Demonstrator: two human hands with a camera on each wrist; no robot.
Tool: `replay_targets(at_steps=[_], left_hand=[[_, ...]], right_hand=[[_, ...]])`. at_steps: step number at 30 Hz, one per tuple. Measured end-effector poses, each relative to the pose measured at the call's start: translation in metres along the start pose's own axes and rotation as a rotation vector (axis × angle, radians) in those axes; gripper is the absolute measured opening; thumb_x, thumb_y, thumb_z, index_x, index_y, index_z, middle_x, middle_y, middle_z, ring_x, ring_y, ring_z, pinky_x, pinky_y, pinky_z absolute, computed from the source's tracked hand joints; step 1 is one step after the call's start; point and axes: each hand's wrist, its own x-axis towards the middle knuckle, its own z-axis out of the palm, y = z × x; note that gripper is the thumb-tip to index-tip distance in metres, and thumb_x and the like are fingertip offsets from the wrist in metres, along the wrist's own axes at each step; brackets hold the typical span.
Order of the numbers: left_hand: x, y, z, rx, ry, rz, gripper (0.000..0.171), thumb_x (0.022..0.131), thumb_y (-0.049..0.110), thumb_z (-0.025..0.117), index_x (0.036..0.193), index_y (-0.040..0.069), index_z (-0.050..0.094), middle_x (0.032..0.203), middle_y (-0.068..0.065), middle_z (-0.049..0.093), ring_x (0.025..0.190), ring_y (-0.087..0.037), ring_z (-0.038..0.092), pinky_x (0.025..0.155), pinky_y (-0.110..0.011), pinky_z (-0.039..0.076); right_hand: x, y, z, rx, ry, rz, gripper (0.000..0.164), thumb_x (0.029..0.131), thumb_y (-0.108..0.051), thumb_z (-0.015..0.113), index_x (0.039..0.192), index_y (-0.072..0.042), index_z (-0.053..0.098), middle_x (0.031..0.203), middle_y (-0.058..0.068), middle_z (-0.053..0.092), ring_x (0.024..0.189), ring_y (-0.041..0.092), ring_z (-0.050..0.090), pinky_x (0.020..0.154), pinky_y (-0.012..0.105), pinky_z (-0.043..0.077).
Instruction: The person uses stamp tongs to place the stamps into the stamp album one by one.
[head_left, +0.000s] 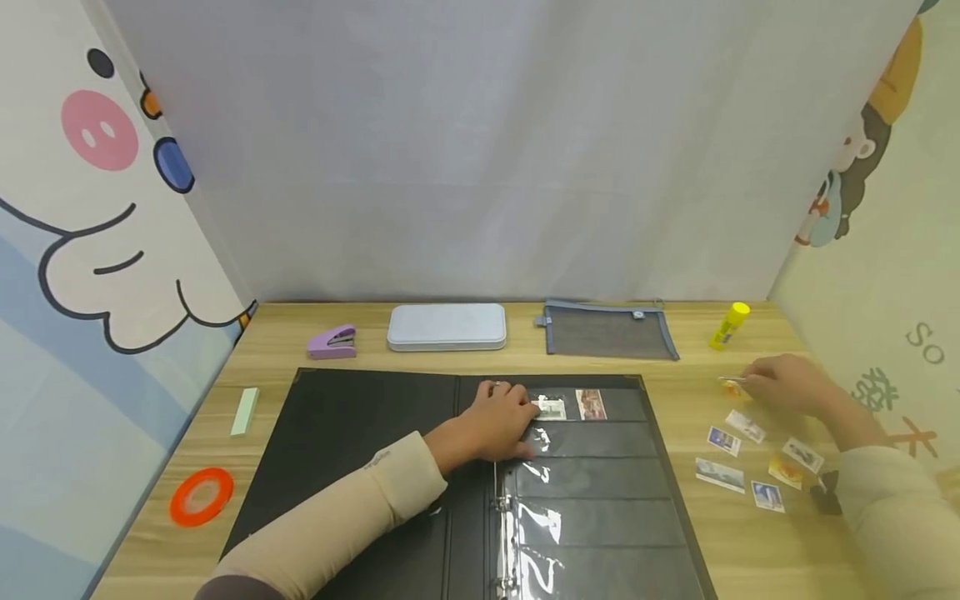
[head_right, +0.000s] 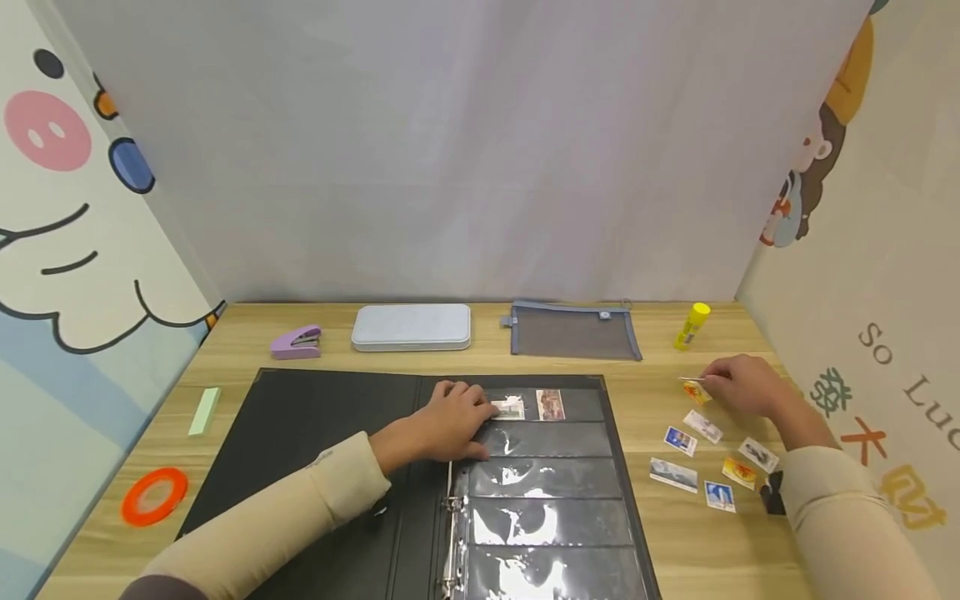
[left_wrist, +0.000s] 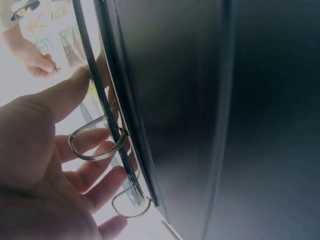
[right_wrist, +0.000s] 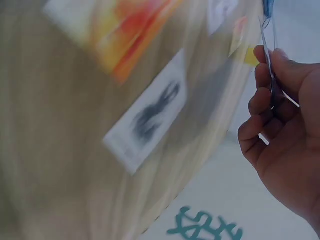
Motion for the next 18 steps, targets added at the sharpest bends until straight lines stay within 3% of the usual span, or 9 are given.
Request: replay_targets(at_steps=[8, 14, 18], left_hand=[[-0.001, 0.004, 0.004, 0.029, 0.04, 0.0, 0.055, 0.083, 0.055, 0.065, 0.131, 0.028, 0.058, 0.127, 0.004, 0.055, 0.122, -0.022, 0.047, 0.104, -0.052, 0.031], [-0.002, 0.008, 0.006, 0.015, 0.061, -0.002, 0.049, 0.082, 0.05, 0.068, 0.127, 0.031, 0.062, 0.123, 0.005, 0.058, 0.121, -0.02, 0.05, 0.106, -0.053, 0.031], [-0.003, 0.009, 0.005, -0.021, 0.058, -0.015, 0.049, 0.081, 0.049, 0.07, 0.125, 0.029, 0.061, 0.123, 0.004, 0.058, 0.123, -0.021, 0.049, 0.106, -0.052, 0.032]], right_hand=[[-0.019, 0.022, 0.001, -0.071, 0.046, 0.045, 0.02, 0.095, -0.018, 0.054, 0.092, -0.008, 0.071, 0.087, 0.008, 0.072, 0.079, 0.024, 0.063, 0.073, 0.046, 0.049], [-0.027, 0.025, -0.003, -0.058, 0.032, 0.071, 0.025, 0.096, -0.018, 0.052, 0.097, 0.0, 0.069, 0.097, 0.023, 0.07, 0.094, 0.047, 0.061, 0.08, 0.059, 0.045], [-0.029, 0.023, -0.001, -0.037, 0.014, 0.085, 0.025, 0.097, -0.018, 0.052, 0.097, 0.001, 0.069, 0.097, 0.025, 0.069, 0.095, 0.05, 0.06, 0.08, 0.061, 0.044]])
